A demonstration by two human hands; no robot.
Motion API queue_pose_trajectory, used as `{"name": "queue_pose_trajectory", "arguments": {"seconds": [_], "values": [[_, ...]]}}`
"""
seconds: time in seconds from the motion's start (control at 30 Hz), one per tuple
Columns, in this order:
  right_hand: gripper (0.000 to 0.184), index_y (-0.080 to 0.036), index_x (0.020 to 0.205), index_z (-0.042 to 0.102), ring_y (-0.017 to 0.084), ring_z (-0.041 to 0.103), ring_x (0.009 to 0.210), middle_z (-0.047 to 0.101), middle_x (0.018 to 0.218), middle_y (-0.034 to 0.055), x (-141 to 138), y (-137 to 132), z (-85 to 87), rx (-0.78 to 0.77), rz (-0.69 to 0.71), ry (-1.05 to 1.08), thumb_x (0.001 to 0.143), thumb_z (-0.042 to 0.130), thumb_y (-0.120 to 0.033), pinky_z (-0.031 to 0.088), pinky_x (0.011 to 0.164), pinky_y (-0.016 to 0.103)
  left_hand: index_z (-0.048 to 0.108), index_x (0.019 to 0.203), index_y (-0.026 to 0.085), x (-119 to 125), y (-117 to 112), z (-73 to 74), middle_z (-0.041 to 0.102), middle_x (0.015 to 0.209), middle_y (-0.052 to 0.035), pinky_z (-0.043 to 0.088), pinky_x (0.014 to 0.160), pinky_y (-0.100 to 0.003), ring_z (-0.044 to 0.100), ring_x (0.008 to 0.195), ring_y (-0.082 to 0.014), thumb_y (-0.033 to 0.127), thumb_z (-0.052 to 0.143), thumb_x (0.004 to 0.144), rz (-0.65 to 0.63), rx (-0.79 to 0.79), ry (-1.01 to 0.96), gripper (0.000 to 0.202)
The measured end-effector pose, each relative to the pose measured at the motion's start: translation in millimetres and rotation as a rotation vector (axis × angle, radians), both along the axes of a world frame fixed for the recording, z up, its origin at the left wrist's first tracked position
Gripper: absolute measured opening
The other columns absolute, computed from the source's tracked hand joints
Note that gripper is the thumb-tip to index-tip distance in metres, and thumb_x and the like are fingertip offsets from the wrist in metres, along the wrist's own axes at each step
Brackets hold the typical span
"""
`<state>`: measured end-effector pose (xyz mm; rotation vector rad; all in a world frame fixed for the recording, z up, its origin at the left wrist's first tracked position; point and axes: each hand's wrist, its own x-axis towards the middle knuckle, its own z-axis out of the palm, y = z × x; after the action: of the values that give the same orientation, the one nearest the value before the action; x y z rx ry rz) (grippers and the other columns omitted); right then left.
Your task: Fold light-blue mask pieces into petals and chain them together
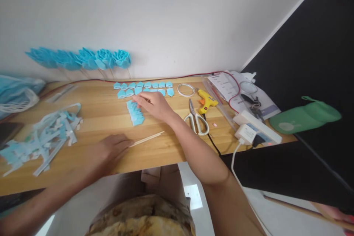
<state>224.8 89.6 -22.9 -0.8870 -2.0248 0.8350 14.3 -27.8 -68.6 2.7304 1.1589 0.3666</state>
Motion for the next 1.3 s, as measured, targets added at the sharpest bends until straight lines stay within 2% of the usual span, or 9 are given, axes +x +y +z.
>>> {"name": "queue_pose_trajectory", "arguments": {"seconds": [0.17, 0.33, 0.47, 0.6, 0.7, 0.8, 0.93, 1.13, 1.3], "values": [[0.043, -0.016, 0.085, 0.071, 0.012, 0.06, 0.067, 0.067, 0.071, 0.0015, 11, 10, 2.1, 0.016, -0.138, 0.091, 0.093, 0.044, -0.049, 0.044, 0.065, 0.022, 0.06, 0.102, 0.016, 48, 18, 20.6, 0.063, 0.093, -0.0067, 0.046, 0.073, -0.032, 0.058, 0.084, -0.0215, 0.012, 0.043, 0.092, -0.049, -0.036, 0.21, 0.021], [0.044, -0.016, 0.081, 0.07, 0.013, 0.06, 0.067, 0.069, 0.075, 0.003, 15, 17, -0.7, -0.007, -0.192, 0.115, 0.092, 0.044, -0.051, 0.045, 0.065, 0.024, 0.061, 0.103, 0.018, 73, 33, 24.1, 0.063, 0.093, -0.0057, 0.045, 0.071, -0.03, 0.059, 0.084, -0.0207, 0.014, 0.043, 0.093, -0.082, -0.024, 0.195, 0.021], [0.038, -0.016, 0.076, 0.068, 0.012, 0.058, 0.065, 0.067, 0.07, 0.0016, 13, 18, -3.9, 0.025, -0.18, -0.089, 0.092, 0.045, -0.042, 0.04, 0.064, 0.023, 0.063, 0.11, 0.019, 55, 55, 29.7, 0.067, 0.097, -0.006, 0.045, 0.073, -0.028, 0.062, 0.086, -0.0191, 0.027, 0.044, 0.095, -0.026, -0.077, -0.005, 0.025], [0.032, -0.017, 0.073, 0.067, 0.012, 0.056, 0.065, 0.066, 0.069, 0.0004, 12, 19, -7.7, 0.093, -0.157, -0.311, 0.091, 0.045, -0.032, 0.033, 0.063, 0.023, 0.068, 0.107, 0.016, 16, 94, 40.1, 0.071, 0.098, -0.0087, 0.045, 0.075, -0.029, 0.063, 0.087, -0.0209, 0.032, 0.043, 0.094, 0.333, -0.016, -0.157, 0.032], [0.028, -0.019, 0.083, 0.07, 0.013, 0.054, 0.064, 0.068, 0.072, 0.0002, 12, 20, -10.8, 0.08, -0.165, -0.471, 0.091, 0.046, -0.031, 0.028, 0.059, 0.024, 0.069, 0.11, 0.017, -5, 122, 40.1, 0.071, 0.106, -0.0096, 0.044, 0.075, -0.029, 0.064, 0.092, -0.0231, 0.034, 0.042, 0.092, 0.472, -0.022, -0.116, 0.037], [0.028, -0.021, 0.086, 0.07, 0.014, 0.056, 0.068, 0.07, 0.078, 0.0014, 12, 19, -12.7, 0.076, -0.16, -0.61, 0.091, 0.044, -0.032, 0.026, 0.058, 0.025, 0.069, 0.11, 0.018, -11, 141, 36.2, 0.071, 0.106, -0.0088, 0.042, 0.072, -0.027, 0.064, 0.092, -0.023, 0.035, 0.041, 0.09, 0.473, -0.059, -0.03, 0.038], [0.033, -0.021, 0.081, 0.069, 0.015, 0.057, 0.071, 0.07, 0.08, 0.0029, 9, 17, -14.2, 0.105, -0.158, -0.742, 0.093, 0.041, -0.034, 0.024, 0.058, 0.026, 0.073, 0.091, 0.018, 1, 152, 35.1, 0.073, 0.09, -0.0072, 0.037, 0.061, -0.026, 0.063, 0.077, -0.0202, 0.037, 0.041, 0.089, 0.421, -0.127, 0.049, 0.037], [0.034, -0.022, 0.087, 0.069, 0.018, 0.06, 0.081, 0.072, 0.087, 0.0037, 10, 17, -17.1, 0.133, -0.145, -0.795, 0.095, 0.039, -0.037, 0.027, 0.062, 0.026, 0.074, 0.087, 0.02, 16, 155, 32.2, 0.074, 0.086, -0.006, 0.033, 0.057, -0.025, 0.062, 0.074, -0.0191, 0.04, 0.046, 0.083, 0.477, -0.127, 0.067, 0.035], [0.031, -0.023, 0.087, 0.07, 0.018, 0.061, 0.08, 0.073, 0.088, 0.0037, 10, 18, -16.7, 0.136, -0.149, -0.797, 0.094, 0.041, -0.033, 0.028, 0.061, 0.027, 0.073, 0.082, 0.018, 7, 153, 31.0, 0.073, 0.081, -0.0064, 0.033, 0.056, -0.025, 0.06, 0.071, -0.0184, 0.035, 0.049, 0.079, 0.485, -0.135, 0.048, 0.03]]}}
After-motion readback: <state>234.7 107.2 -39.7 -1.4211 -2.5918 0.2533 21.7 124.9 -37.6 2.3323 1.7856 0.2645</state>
